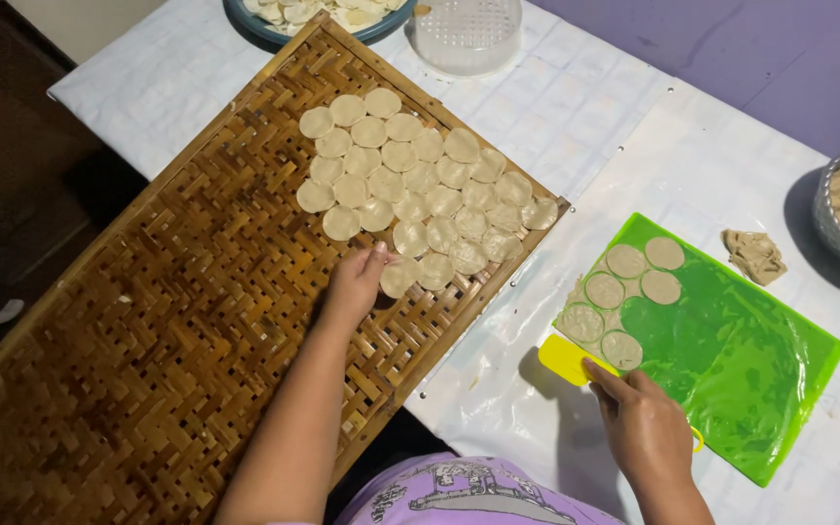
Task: Rolling out dough and cutting it into small circular wrappers for pastries or dumplings.
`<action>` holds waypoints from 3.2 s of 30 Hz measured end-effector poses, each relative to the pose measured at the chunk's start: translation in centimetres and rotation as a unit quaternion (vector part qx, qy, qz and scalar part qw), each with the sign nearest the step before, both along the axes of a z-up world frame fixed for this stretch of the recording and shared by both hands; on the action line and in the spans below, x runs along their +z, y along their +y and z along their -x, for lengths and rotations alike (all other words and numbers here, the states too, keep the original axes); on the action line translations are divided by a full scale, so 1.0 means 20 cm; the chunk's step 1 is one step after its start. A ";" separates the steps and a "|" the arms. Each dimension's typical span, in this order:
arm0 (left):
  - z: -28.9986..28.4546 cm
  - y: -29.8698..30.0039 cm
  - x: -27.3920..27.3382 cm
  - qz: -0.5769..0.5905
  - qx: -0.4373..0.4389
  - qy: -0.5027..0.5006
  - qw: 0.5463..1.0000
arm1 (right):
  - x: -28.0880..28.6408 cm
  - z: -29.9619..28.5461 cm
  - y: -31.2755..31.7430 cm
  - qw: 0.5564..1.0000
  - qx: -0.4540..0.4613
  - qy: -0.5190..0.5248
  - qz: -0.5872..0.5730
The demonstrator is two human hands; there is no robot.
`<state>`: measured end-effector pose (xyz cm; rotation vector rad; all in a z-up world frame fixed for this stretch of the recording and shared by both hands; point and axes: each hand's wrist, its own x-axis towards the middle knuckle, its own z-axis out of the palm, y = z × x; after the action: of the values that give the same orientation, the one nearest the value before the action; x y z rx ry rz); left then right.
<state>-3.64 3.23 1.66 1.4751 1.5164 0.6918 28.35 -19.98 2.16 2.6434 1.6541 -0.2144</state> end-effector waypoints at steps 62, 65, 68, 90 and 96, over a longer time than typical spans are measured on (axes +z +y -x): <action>-0.50 -0.33 -0.28 0.053 -0.011 -0.254 0.966 | -0.26 -0.53 0.17 0.967 -0.129 0.019 -0.217; -0.61 -0.33 -0.32 0.224 -0.049 -0.364 0.903 | -0.12 -0.36 0.17 0.966 -0.051 0.068 -0.243; -0.67 -0.35 -0.28 0.369 -0.075 -0.448 0.811 | -0.03 -0.18 0.15 0.968 0.025 0.092 -0.230; -0.45 -0.25 -0.08 0.105 -0.080 -0.144 0.981 | -0.06 0.08 0.13 0.995 0.038 0.051 -0.079; -0.42 -0.19 -0.20 -0.062 -0.102 0.031 0.992 | -0.06 0.05 0.10 0.995 0.014 0.065 -0.070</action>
<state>4.82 -0.51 -2.25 1.7311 1.3643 0.6320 27.35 -18.06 0.97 2.7582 1.8078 -0.2868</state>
